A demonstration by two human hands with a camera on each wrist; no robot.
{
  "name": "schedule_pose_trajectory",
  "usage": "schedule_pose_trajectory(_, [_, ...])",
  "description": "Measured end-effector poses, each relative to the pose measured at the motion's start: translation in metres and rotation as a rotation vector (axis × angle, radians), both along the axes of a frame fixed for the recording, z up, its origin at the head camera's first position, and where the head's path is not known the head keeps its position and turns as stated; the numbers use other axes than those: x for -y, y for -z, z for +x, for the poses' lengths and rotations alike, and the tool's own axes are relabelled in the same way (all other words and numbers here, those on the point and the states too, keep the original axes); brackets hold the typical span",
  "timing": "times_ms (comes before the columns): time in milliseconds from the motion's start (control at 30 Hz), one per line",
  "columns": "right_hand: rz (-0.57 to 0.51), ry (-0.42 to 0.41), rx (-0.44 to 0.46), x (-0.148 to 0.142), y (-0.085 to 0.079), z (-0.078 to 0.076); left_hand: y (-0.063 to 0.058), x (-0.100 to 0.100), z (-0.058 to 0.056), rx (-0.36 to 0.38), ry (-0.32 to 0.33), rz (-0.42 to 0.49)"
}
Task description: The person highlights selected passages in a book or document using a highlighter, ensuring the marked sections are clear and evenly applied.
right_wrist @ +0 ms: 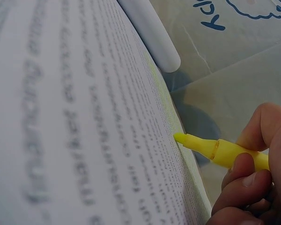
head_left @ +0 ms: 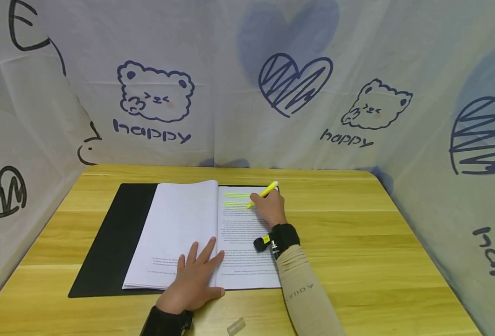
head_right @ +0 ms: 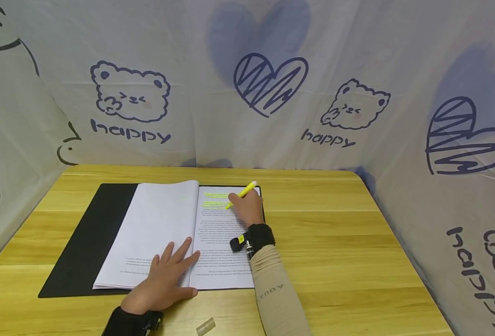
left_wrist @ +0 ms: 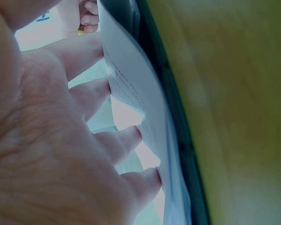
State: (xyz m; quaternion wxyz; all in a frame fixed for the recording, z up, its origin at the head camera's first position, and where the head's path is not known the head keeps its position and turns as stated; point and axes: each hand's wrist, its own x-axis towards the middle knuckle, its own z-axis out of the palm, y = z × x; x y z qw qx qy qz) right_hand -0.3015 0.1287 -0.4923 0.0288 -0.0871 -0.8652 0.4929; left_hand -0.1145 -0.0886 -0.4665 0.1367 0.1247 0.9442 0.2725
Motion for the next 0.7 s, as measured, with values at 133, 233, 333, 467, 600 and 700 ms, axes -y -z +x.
schedule_pose_trajectory(133, [-0.003, -0.003, 0.001, -0.0008, 0.0004, -0.0001, -0.0002, 0.0, 0.0004, 0.0, 0.001, 0.006])
schedule_pose_trajectory(233, [-0.002, 0.001, 0.009, -0.001, 0.0007, -0.0006, 0.0003, -0.0001, 0.0006, 0.0, 0.001, 0.008])
schedule_pose_trajectory(333, [-0.001, 0.005, 0.012, -0.0013, 0.0005, -0.0007, 0.0003, -0.0001, 0.0006, -0.002, 0.001, 0.004])
schedule_pose_trajectory(467, [0.0, 0.005, 0.0, -0.0013, -0.0004, 0.0005, -0.0003, -0.0004, 0.0007, -0.005, 0.001, 0.0])
schedule_pose_trajectory(600, [0.005, 0.008, -0.013, -0.0012, -0.0014, 0.0024, -0.0004, -0.0008, 0.0009, -0.006, 0.0, 0.004])
schedule_pose_trajectory(700, [0.006, 0.015, -0.016, -0.0015, -0.002, 0.0034, -0.0002, -0.001, 0.001, -0.003, -0.001, 0.007])
